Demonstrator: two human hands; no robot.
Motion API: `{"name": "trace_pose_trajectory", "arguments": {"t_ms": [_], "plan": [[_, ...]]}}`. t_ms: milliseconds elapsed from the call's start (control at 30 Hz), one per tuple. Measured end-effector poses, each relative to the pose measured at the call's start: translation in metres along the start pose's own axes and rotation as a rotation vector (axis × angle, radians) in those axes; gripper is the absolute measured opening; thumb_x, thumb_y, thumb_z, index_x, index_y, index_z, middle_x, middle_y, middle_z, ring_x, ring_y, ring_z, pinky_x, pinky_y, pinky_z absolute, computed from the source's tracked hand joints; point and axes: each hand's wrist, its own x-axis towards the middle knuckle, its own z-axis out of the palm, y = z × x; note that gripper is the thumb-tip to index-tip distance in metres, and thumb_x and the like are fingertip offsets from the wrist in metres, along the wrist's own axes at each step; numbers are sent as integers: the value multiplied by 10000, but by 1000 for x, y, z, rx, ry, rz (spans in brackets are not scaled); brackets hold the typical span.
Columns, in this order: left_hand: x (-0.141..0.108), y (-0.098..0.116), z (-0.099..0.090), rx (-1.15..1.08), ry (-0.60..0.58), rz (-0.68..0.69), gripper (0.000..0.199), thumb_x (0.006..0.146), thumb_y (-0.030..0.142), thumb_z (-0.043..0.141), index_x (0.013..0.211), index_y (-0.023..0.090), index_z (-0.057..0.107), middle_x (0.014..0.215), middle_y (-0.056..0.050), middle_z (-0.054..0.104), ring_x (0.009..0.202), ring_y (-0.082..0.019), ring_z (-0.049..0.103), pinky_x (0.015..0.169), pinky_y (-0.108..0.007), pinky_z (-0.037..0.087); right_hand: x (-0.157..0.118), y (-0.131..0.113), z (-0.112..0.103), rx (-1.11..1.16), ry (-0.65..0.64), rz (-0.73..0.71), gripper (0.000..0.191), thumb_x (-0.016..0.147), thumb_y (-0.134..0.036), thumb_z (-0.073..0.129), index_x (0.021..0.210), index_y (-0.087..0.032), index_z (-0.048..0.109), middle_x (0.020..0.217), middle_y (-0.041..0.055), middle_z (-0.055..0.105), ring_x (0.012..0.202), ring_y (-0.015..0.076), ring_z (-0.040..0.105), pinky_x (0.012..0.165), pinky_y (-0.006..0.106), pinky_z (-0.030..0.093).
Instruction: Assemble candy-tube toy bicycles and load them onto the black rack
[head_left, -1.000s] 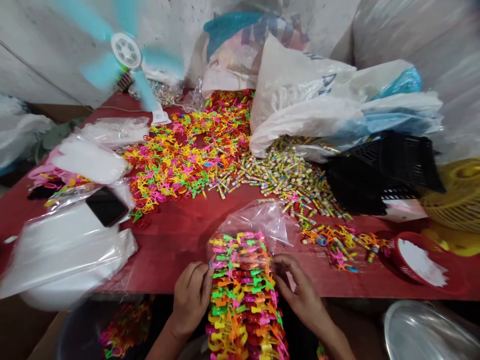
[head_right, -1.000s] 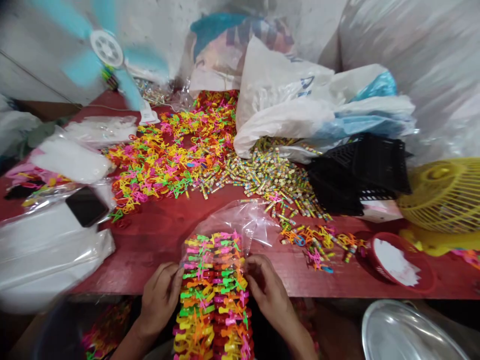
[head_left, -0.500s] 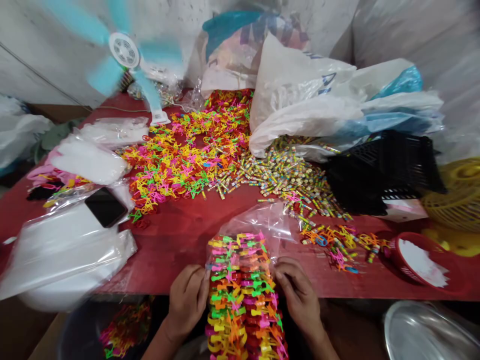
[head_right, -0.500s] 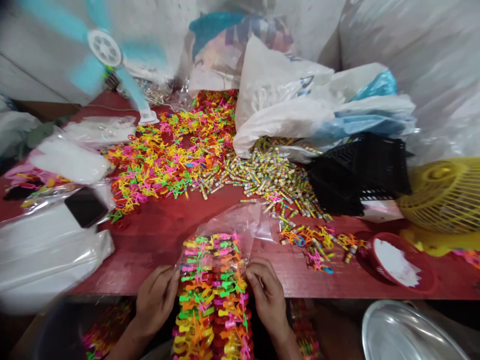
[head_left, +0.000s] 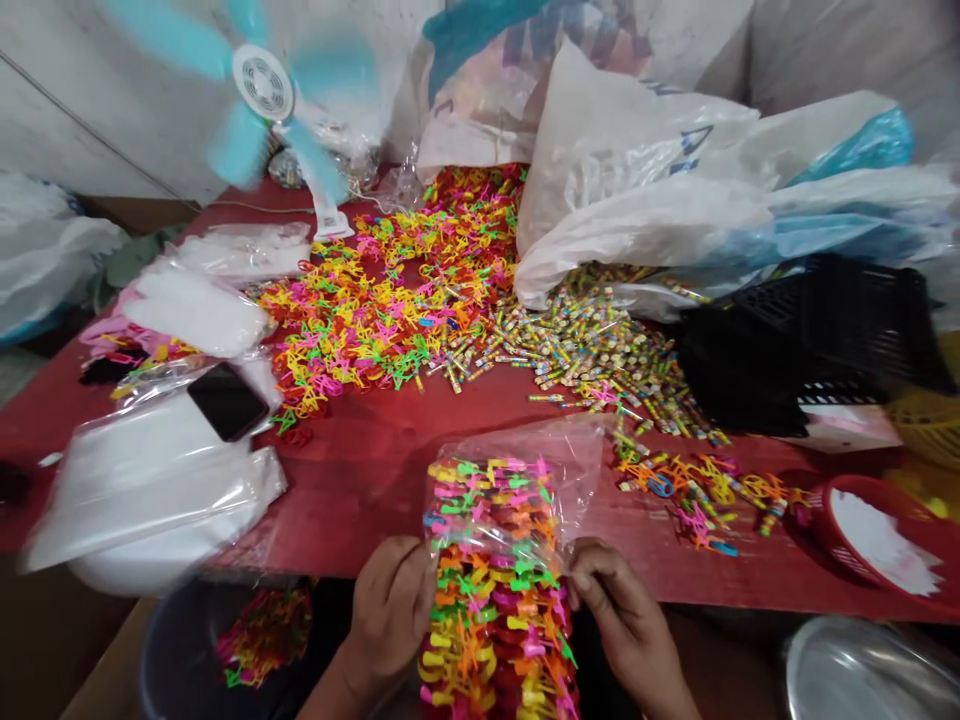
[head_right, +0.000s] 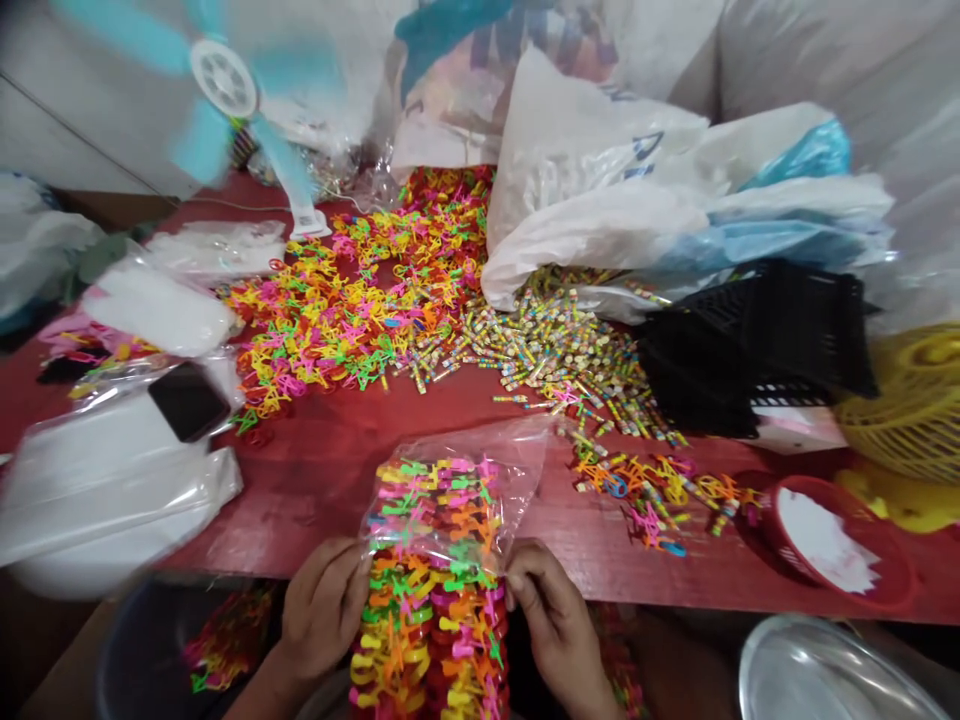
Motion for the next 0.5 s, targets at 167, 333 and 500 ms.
{"name": "trace_pose_trajectory", "arguments": {"t_ms": [167, 333, 500], "plan": [[3, -2, 9, -121, -71, -145, 193, 933, 134, 407, 1004, 167, 584, 811, -34, 683, 777, -146, 641, 731, -254, 528, -1, 12, 7, -22, -4, 88, 90, 916, -302, 528, 955, -239, 580, 769, 2, 576, 680, 136, 569, 599, 206, 482], [10, 0, 10, -321, -143, -331, 194, 940, 179, 408, 979, 203, 596, 741, 10, 647, 655, -114, 603, 613, -214, 484, 3, 9, 10, -58, 7, 38, 192, 914, -277, 524, 739, -215, 571, 690, -3, 532, 646, 137, 530, 581, 217, 449], [23, 8, 13, -375, -189, -537, 220, 950, 272, 416, 843, 196, 593, 654, 26, 619, 556, -108, 569, 525, -208, 440, 6, 5, 20, -113, 89, -7, 145, 908, -240, 529, 779, -215, 588, 702, -2, 552, 650, 140, 531, 587, 228, 441]]}}
